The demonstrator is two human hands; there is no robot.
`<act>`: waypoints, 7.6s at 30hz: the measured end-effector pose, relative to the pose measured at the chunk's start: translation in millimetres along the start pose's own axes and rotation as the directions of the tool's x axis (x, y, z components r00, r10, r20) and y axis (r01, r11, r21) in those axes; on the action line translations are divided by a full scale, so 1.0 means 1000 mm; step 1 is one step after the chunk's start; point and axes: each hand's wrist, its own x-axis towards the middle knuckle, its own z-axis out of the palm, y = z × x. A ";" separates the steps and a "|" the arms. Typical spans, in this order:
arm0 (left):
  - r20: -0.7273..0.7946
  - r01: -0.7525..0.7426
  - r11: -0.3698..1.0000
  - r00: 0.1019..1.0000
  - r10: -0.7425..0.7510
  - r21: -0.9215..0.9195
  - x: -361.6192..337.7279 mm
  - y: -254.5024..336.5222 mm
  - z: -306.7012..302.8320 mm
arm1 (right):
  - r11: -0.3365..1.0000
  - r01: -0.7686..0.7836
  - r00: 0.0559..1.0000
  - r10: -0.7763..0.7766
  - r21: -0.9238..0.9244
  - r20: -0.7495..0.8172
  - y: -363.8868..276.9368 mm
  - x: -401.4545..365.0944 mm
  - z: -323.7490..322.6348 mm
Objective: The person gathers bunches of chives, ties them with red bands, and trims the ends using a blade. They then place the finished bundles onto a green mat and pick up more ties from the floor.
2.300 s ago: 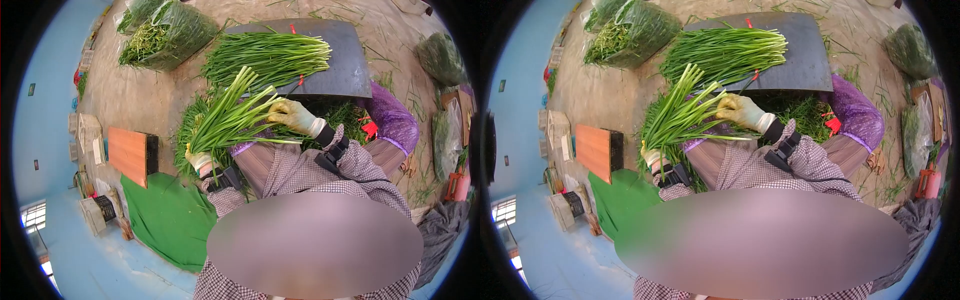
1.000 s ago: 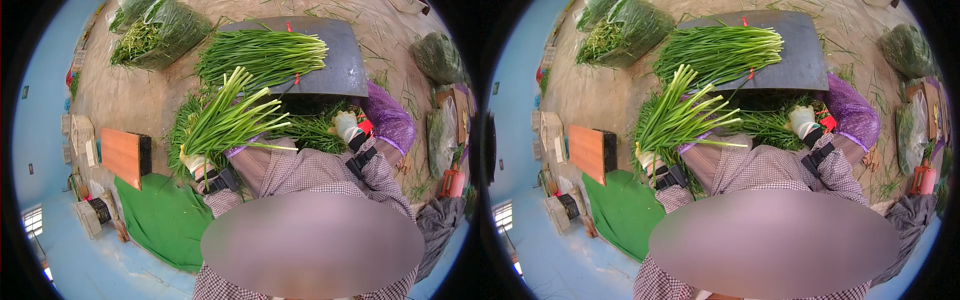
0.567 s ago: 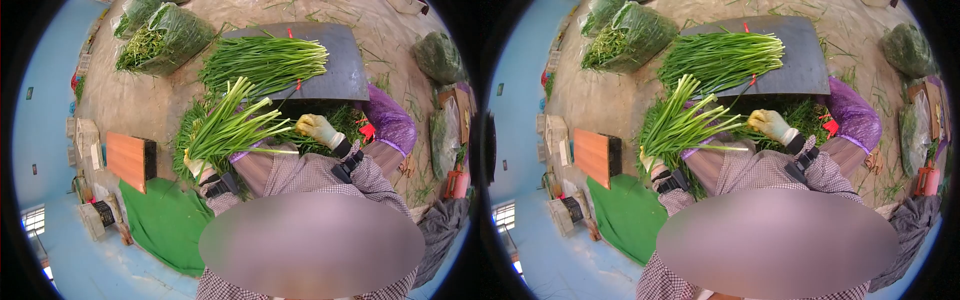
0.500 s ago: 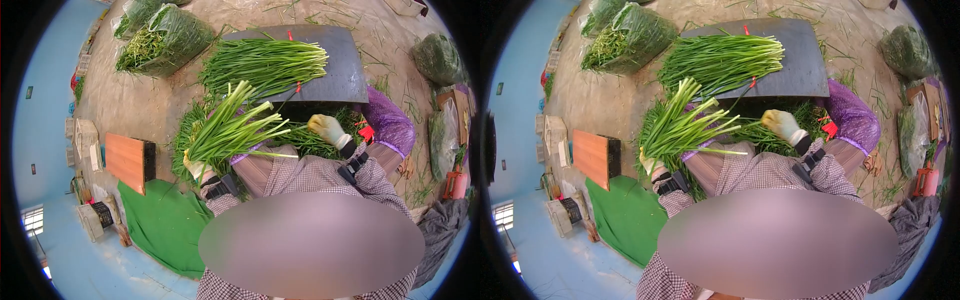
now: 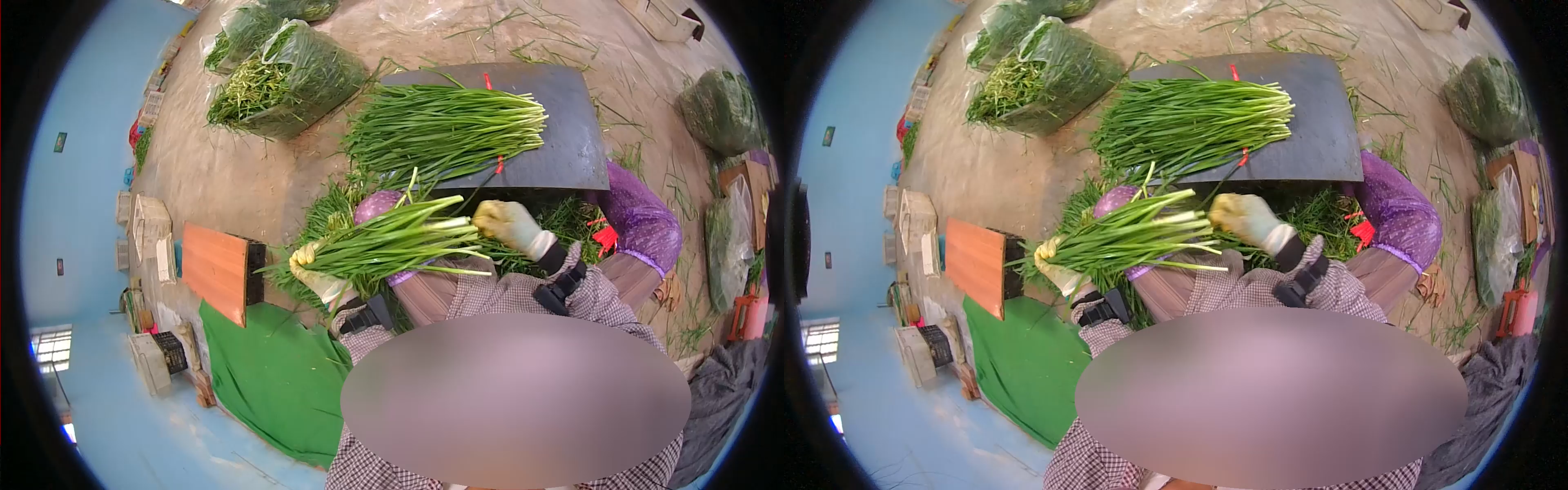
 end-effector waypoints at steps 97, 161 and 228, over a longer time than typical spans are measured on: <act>0.777 0.200 0.980 0.612 -0.144 0.024 -0.033 -0.038 0.180 | 0.882 0.105 0.860 -0.312 -0.459 -0.404 -0.060 -0.034 -0.052; 0.273 0.276 0.927 0.899 -0.342 0.252 0.038 -0.187 0.166 | 0.320 -0.417 0.813 -0.287 0.851 0.506 -0.021 -0.049 -0.053; -0.059 0.988 0.145 0.149 -0.987 0.055 -0.164 -0.352 0.005 | 0.680 -0.506 0.765 0.069 -0.531 -0.640 0.013 -0.101 -0.061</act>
